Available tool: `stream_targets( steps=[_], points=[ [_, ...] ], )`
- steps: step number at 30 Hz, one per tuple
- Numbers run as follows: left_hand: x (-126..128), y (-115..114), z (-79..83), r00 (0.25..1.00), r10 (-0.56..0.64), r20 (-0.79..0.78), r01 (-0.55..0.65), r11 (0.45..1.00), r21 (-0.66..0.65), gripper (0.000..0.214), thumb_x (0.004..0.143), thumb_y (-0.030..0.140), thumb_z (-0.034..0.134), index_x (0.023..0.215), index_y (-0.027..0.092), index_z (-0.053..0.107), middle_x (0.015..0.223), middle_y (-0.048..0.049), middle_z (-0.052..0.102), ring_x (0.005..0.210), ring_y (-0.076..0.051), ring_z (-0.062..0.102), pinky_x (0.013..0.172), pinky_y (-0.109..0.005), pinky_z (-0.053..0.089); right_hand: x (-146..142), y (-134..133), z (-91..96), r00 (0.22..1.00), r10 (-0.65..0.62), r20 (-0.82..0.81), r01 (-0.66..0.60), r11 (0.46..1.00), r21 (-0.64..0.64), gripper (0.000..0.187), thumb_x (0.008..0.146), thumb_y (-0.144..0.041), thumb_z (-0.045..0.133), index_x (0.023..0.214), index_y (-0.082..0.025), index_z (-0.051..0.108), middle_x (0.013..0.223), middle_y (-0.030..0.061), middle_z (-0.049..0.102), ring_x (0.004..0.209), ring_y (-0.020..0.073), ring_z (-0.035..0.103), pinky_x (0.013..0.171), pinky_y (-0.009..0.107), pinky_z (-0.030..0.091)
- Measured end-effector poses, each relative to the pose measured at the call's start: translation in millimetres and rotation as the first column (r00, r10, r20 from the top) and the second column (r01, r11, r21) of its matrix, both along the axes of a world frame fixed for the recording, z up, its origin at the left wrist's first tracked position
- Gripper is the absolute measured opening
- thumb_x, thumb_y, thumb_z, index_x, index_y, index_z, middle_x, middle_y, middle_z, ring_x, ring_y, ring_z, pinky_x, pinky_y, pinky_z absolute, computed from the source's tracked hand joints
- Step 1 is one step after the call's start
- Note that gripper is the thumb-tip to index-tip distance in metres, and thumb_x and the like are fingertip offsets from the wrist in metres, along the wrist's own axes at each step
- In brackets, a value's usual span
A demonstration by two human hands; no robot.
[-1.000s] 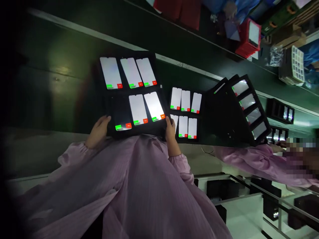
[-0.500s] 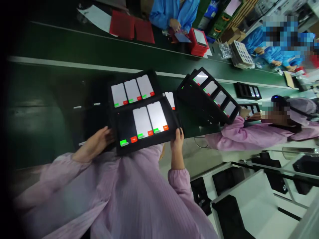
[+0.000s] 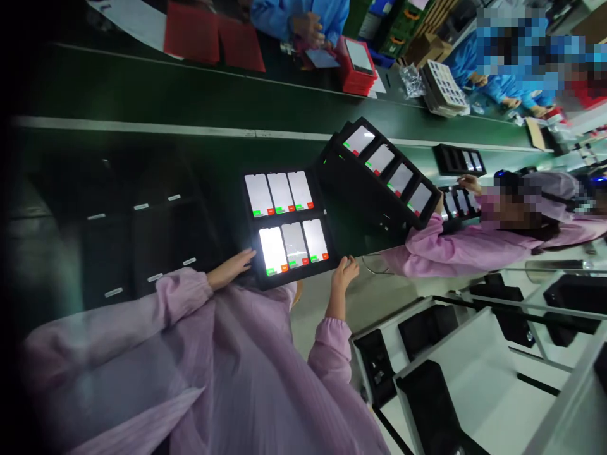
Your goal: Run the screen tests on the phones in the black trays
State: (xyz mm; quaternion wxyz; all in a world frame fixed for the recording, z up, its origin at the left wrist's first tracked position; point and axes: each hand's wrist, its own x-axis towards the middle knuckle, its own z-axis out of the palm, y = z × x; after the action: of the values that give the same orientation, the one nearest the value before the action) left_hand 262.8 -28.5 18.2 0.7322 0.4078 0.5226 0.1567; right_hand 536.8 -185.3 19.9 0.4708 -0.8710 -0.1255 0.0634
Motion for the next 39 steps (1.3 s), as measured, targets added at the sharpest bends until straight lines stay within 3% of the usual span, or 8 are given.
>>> stream_targets(
  steps=[4,8,11,13,16,19,25,39],
  points=[
    [-55,28,15.9,1.0,0.001,-0.022,0.004,0.976,0.217,0.045,0.074,0.05,0.071,0.111,0.023,0.071,0.128,-0.0138,0.072,0.129,-0.033,0.065,0.111,-0.051,0.05,-24,16,9.4,0.994,0.077,0.08,-0.076,0.997,-0.016,0.045,0.098,-0.052,0.045,0.119,-0.016,0.064,0.131,0.0241,0.064,0.133,0.0341,0.056,0.113,0.056,0.042],
    [-128,54,21.0,0.85,0.359,-0.385,-0.052,0.785,0.617,0.042,0.08,0.038,0.061,0.117,0.019,0.068,0.132,-0.0159,0.066,0.137,-0.035,0.057,0.118,-0.057,0.043,-96,63,5.9,0.91,0.415,0.023,-0.415,0.909,0.034,0.03,0.098,-0.039,0.05,0.114,-0.02,0.067,0.11,0.0106,0.075,0.094,0.0213,0.073,0.087,0.038,0.059],
    [-167,51,15.7,0.55,0.517,-0.656,0.013,0.78,0.626,0.061,0.077,0.03,0.067,0.136,0.012,0.059,0.152,-0.0267,0.047,0.15,-0.046,0.037,0.12,-0.067,0.034,-168,99,4.2,0.497,0.862,-0.098,-0.849,0.507,0.152,0.032,0.1,-0.032,0.05,0.126,-0.021,0.066,0.108,0.0079,0.077,0.09,0.0181,0.074,0.081,0.033,0.061],
    [-179,45,11.7,0.465,0.503,-0.729,0.043,0.81,0.586,0.074,0.078,0.032,0.071,0.146,0.012,0.05,0.159,-0.0292,0.038,0.153,-0.049,0.029,0.119,-0.07,0.033,-211,119,6.7,0.213,0.965,-0.153,-0.962,0.234,0.14,0.037,0.099,-0.03,0.055,0.134,-0.023,0.066,0.123,0.0092,0.075,0.093,0.0178,0.074,0.082,0.032,0.062],
    [-182,42,9.0,0.451,0.449,-0.772,0.091,0.837,0.54,0.084,0.08,0.038,0.072,0.154,0.011,0.042,0.162,-0.0291,0.034,0.153,-0.048,0.029,0.118,-0.069,0.034,-253,143,13.9,0.082,0.982,-0.168,-0.989,0.059,-0.137,0.043,0.097,-0.027,0.06,0.139,-0.019,0.066,0.145,0.0135,0.063,0.118,0.0223,0.069,0.103,0.035,0.058],
    [-179,48,10.1,0.435,0.433,-0.789,0.108,0.845,0.524,0.09,0.08,0.04,0.072,0.157,0.009,0.038,0.165,-0.0306,0.029,0.15,-0.048,0.033,0.114,-0.067,0.04,-266,165,20.8,0.139,0.978,-0.157,-0.927,0.072,-0.369,0.049,0.095,-0.027,0.064,0.141,-0.008,0.064,0.153,0.0218,0.054,0.14,0.0317,0.053,0.121,0.046,0.044],
    [-177,62,10.1,0.426,0.411,-0.806,0.146,0.848,0.51,0.093,0.076,0.037,0.075,0.158,0.013,0.039,0.168,-0.0286,0.026,0.144,-0.051,0.039,0.108,-0.069,0.044,-267,196,29.2,0.271,0.952,-0.145,-0.764,0.121,-0.634,0.059,0.092,-0.026,0.065,0.145,-0.001,0.056,0.154,0.0277,0.052,0.139,0.0375,0.048,0.112,0.052,0.047],
    [-174,78,9.2,0.451,0.373,-0.811,0.174,0.854,0.49,0.094,0.074,0.036,0.074,0.158,0.013,0.037,0.171,-0.0263,0.022,0.144,-0.051,0.036,0.11,-0.07,0.04,-282,214,35.3,0.399,0.91,-0.112,-0.633,0.185,-0.751,0.089,0.09,-0.03,0.078,0.16,0.001,0.034,0.13,0.0283,0.065,0.12,0.036,0.055,0.103,0.049,0.047]
  ],
)
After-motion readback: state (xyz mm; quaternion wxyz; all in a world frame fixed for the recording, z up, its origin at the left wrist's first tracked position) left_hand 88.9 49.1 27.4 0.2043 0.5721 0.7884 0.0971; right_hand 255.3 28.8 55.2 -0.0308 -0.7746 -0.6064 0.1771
